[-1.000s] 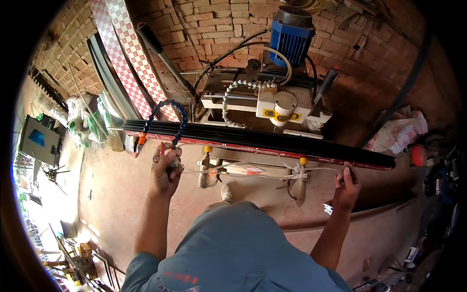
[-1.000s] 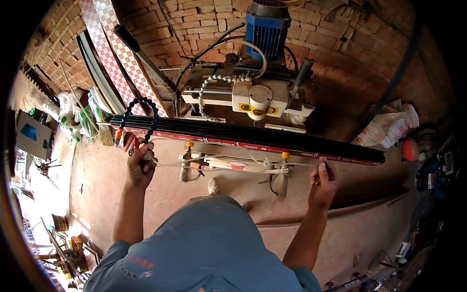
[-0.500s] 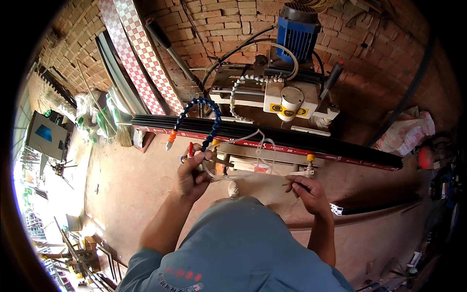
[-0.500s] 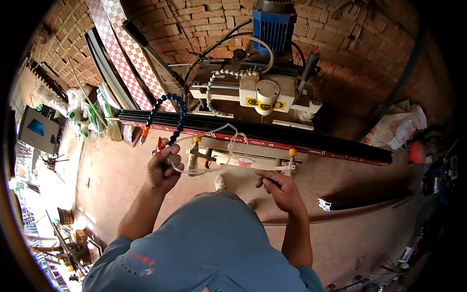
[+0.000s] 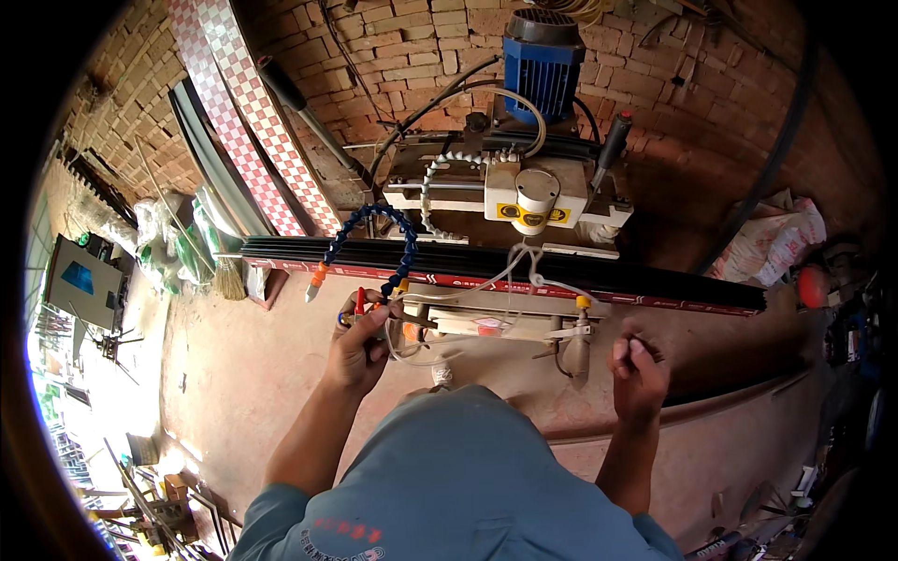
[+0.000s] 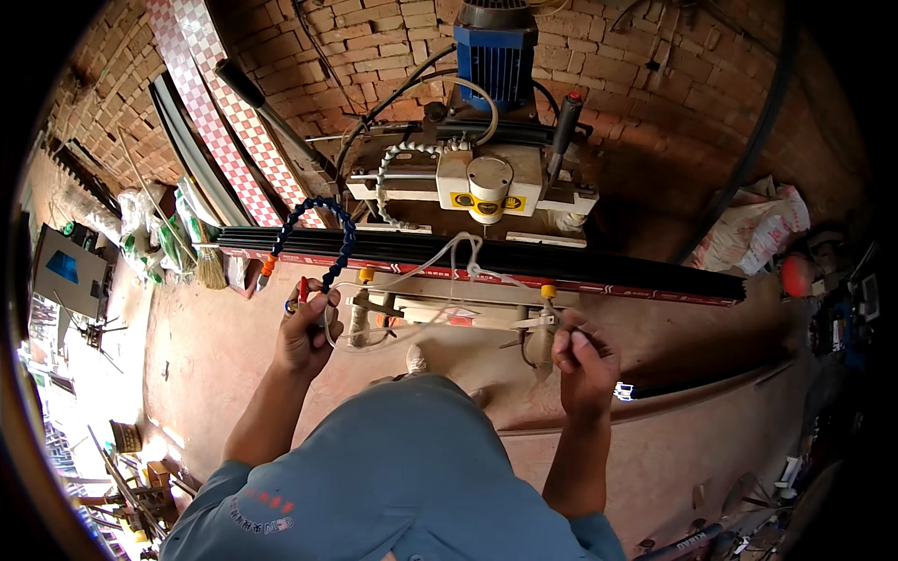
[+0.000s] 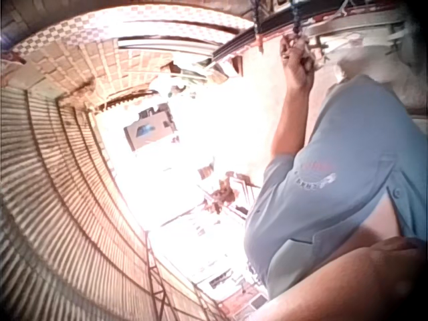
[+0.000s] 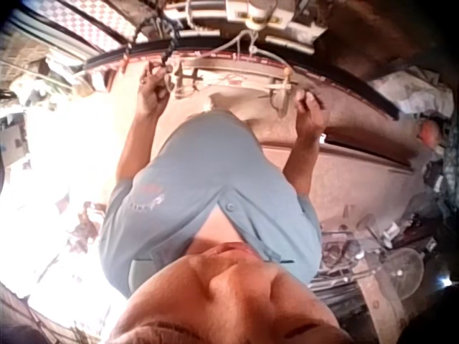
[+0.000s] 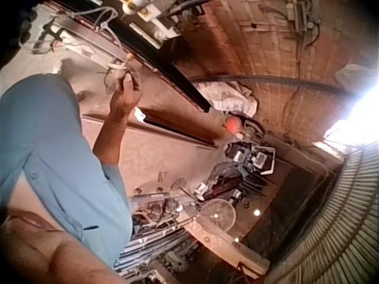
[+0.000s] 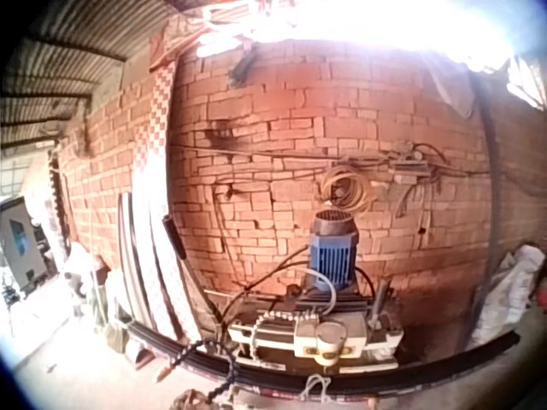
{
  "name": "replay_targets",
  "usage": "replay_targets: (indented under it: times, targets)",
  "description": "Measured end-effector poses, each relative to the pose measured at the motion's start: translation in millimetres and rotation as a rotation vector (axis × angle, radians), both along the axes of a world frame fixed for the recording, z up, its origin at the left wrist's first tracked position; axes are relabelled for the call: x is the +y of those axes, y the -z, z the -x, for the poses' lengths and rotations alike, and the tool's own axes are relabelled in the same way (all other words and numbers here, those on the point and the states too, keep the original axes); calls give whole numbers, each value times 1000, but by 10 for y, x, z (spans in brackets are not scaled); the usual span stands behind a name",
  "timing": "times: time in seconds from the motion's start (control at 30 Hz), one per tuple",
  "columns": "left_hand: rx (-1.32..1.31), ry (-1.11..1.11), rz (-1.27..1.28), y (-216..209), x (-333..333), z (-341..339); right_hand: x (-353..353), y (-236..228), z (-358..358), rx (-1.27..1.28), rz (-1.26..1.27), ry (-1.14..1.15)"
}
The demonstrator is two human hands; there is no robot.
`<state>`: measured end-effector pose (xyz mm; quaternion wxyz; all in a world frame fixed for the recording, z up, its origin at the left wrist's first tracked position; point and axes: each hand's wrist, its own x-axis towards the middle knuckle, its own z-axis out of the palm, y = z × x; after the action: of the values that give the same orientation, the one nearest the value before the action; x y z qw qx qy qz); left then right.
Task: The person carries a small cardboard box into a workshop, opens it, and removes a flexible coolant hose with connectors. They then attach the hose to a metalworking machine, connecting it to the existing system and securing it in place.
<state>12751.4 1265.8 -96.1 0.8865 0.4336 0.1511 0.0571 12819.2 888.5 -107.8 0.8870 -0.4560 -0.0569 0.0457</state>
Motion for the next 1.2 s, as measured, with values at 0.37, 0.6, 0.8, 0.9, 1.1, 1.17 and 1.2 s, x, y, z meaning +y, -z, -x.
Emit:
replay_targets:
  times: [0.37, 0.6, 0.8, 0.9, 1.1, 1.17, 1.2]
  targets:
    - [-23, 253, 53, -67, -312, 58, 613, 214, 206, -261, 1027, 16]
    - [-53, 466, 72, 30, -368, 95, 738, 354, 97, -419, 1357, 170]
    - [-28, 525, 79, -20, -364, 63, 757, 355, -4, -461, 1322, 104]
    - [-7, 460, 67, -49, -292, 81, 618, 342, -80, -386, 1348, 174]
    - [-54, 305, 40, -119, -93, 52, 268, 373, -66, -345, 1479, 195]
    - [-19, 261, -46, -165, -84, 7, 181, 352, -37, -333, 1509, 211]
    - [-6, 239, -91, -204, -80, -26, 136, 325, -39, -323, 1511, 241]
